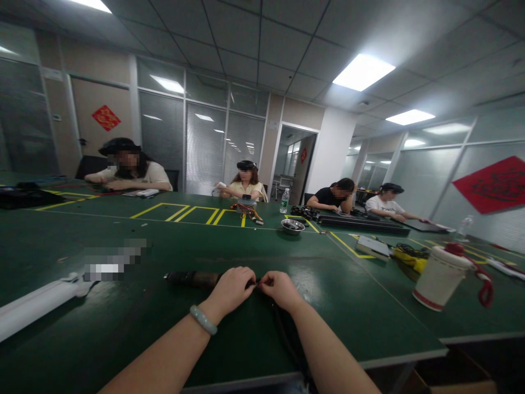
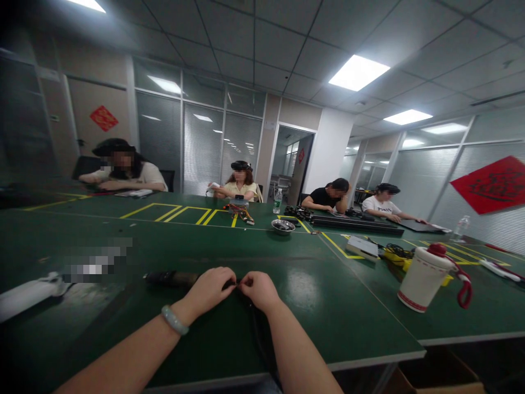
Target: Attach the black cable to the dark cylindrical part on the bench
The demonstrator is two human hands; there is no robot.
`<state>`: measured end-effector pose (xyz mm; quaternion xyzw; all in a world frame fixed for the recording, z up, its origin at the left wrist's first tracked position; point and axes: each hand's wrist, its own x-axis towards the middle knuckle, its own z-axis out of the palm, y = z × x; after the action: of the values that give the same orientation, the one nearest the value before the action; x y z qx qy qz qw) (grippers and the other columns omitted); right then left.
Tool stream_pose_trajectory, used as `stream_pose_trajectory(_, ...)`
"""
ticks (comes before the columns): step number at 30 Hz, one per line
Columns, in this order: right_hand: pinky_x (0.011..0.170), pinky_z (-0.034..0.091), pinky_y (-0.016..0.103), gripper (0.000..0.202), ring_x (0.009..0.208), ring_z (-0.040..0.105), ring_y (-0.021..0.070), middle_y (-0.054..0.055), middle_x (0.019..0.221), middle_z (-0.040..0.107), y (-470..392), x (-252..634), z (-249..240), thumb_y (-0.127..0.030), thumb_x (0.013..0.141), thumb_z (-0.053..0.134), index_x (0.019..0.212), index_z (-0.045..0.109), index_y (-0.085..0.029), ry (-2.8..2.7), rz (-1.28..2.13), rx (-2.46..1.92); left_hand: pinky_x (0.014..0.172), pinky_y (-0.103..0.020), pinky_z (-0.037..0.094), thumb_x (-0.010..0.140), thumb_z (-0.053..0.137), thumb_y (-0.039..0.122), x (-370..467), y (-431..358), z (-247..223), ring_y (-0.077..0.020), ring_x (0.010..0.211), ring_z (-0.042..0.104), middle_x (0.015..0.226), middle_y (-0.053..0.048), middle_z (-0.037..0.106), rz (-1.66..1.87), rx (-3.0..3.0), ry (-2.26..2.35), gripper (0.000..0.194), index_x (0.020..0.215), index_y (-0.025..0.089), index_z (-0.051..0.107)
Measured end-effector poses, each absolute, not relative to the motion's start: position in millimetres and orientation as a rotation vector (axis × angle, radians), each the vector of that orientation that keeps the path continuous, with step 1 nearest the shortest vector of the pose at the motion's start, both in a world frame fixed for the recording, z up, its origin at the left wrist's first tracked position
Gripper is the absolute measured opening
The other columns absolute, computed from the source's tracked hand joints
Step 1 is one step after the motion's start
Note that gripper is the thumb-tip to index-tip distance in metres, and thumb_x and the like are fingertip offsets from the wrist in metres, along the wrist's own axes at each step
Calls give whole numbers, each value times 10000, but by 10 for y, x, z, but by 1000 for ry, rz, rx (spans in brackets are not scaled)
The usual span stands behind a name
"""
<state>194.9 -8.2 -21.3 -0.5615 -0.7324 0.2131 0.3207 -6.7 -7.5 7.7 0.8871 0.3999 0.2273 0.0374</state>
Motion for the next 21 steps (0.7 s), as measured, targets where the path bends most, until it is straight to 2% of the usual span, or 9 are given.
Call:
stream_pose_trajectory(10, 588, 419, 201, 101, 654, 599, 120, 8, 753, 698, -82, 1939, -215, -248, 772, 662, 818, 726, -185, -1922, 535, -1494, 835, -327, 427, 817, 529, 159, -65, -96, 77, -192, 919, 581, 951, -23, 638, 769, 2747, 1220, 150, 928, 217, 612)
stream_pose_trajectory(21, 588, 419, 202, 109, 660, 601, 121, 0, 758, 694, -104, 1942, -192, -270, 786, 656, 835, 722, -198, -1940, 520, -1485, 835, -332, 422, 838, 531, 184, -77, -91, 80, -189, 922, 582, 990, -24, 637, 754, 2736, 1201, 145, 954, 228, 607)
